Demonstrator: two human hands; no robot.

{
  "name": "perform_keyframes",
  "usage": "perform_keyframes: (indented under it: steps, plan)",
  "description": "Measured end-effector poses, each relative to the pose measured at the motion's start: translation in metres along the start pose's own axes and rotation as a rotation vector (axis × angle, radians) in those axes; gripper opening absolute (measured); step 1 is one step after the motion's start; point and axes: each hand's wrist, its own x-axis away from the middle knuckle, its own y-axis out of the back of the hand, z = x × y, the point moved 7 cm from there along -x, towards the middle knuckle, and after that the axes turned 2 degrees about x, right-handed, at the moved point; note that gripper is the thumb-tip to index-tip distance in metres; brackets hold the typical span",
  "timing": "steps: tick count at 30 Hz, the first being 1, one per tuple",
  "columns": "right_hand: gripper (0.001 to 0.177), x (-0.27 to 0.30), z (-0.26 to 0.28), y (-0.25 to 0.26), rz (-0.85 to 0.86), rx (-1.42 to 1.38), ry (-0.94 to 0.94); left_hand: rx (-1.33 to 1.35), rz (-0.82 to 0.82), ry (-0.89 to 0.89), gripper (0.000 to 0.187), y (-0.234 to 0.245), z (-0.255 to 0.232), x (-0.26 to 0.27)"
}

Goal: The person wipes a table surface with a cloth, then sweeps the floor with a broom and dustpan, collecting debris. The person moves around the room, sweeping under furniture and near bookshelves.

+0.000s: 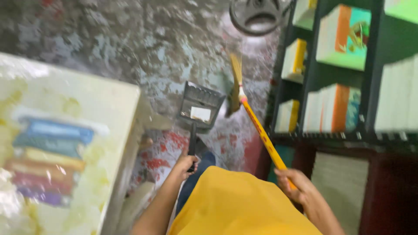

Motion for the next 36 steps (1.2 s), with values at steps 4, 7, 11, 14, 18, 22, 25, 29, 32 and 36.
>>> perform_keyframes:
  steps: [4, 7, 11, 14, 18, 22, 25, 29, 32, 36]
  plan:
    - [0.022, 0.021, 0.054, -0.046, -0.145, 0.229, 0.135, 0.036, 0.035, 0.129, 0.036, -0.013, -0.068, -0.035]
    - [0.008, 0.019, 0.100, -0.073, -0.175, 0.255, 0.209, 0.049, 0.045, 0.125, 0.030, -0.024, -0.116, -0.055]
    - [0.012, 0.005, 0.184, -0.102, -0.195, 0.298, 0.258, 0.095, -0.018, 0.102, 0.027, -0.036, -0.162, -0.093]
    - [0.014, -0.019, 0.263, -0.128, -0.174, 0.379, 0.283, 0.179, -0.010, 0.080, 0.034, -0.044, -0.191, -0.134]
    - [0.015, -0.088, 0.379, -0.148, -0.133, 0.472, 0.265, 0.243, 0.055, -0.089, 0.014, -0.057, -0.242, -0.199]
    - [0.008, -0.111, 0.473, -0.207, -0.121, 0.576, 0.232, 0.364, -0.142, 0.040, 0.012, -0.079, -0.291, -0.190]
    - [0.011, -0.135, 0.536, -0.261, -0.120, 0.675, 0.205, 0.428, -0.173, 0.013, 0.016, -0.072, -0.308, -0.216]
    - [0.025, -0.181, 0.570, -0.336, -0.099, 0.786, 0.170, 0.444, -0.351, 0.021, 0.044, -0.076, -0.373, -0.180]
    - [0.033, -0.193, 0.554, -0.427, -0.041, 0.758, -0.010, 0.510, -0.354, 0.017, 0.040, -0.045, -0.382, -0.220]
    - [0.026, -0.216, 0.533, -0.447, -0.027, 0.563, -0.045, 0.444, -0.366, -0.037, 0.039, -0.007, -0.415, -0.268]
